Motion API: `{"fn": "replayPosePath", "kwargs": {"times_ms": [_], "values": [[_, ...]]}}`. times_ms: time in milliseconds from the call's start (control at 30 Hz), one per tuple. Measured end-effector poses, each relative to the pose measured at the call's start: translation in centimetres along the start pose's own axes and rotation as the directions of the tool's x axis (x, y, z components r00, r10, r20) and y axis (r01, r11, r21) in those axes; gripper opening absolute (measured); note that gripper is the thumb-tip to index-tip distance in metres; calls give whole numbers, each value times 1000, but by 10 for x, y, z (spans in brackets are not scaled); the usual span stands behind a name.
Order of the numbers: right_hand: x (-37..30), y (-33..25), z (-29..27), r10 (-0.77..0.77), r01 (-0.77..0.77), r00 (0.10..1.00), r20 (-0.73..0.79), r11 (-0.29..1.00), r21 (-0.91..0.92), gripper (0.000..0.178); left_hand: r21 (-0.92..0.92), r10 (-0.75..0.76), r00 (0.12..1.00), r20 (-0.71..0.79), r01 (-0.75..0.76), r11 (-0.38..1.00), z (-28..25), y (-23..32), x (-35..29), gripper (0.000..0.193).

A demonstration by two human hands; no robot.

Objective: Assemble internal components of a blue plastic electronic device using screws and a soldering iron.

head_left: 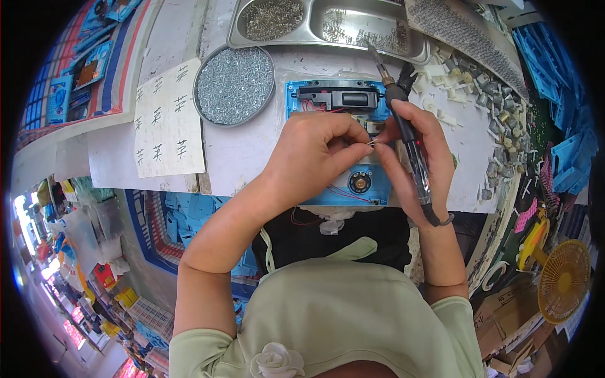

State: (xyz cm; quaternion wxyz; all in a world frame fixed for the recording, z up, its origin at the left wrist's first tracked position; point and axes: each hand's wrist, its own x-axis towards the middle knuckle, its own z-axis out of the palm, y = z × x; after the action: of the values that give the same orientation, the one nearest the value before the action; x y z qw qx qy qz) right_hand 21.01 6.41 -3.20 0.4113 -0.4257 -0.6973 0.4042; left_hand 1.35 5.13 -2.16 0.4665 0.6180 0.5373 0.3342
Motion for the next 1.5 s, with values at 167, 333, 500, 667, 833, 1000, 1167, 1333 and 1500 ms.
{"fn": "replayPosePath", "kwargs": {"times_ms": [167,333,500,667,833,1000,1167,1333,1500], "values": [[-3,-3,-7,-176,170,984,-28,974,-151,50,4,140,990,12,-140,990,1,-11,0,9],[-37,2,-72,-21,49,967,-253,993,105,26,170,288,943,166,-315,934,-12,-6,-6,14],[-34,5,-95,44,-57,998,39,908,415,28,250,327,910,254,-389,887,-17,-10,-7,15],[-24,13,-81,-14,-72,975,224,926,370,24,262,337,897,286,-412,873,-16,-12,-3,16],[-15,18,-73,-59,-38,952,299,950,308,21,267,344,895,284,-419,868,-15,-14,-5,16],[-9,19,-70,-94,1,934,344,966,260,23,278,372,881,293,-450,848,-15,-13,-4,15],[-5,16,-68,-103,19,924,369,975,223,22,274,398,871,287,-473,837,-13,-14,-4,13],[-3,14,-68,-111,38,915,388,981,191,21,280,401,869,289,-477,833,-12,-13,-2,14],[-4,15,-69,-134,55,926,353,973,226,21,300,385,872,303,-471,830,-14,-10,-4,14]]}}
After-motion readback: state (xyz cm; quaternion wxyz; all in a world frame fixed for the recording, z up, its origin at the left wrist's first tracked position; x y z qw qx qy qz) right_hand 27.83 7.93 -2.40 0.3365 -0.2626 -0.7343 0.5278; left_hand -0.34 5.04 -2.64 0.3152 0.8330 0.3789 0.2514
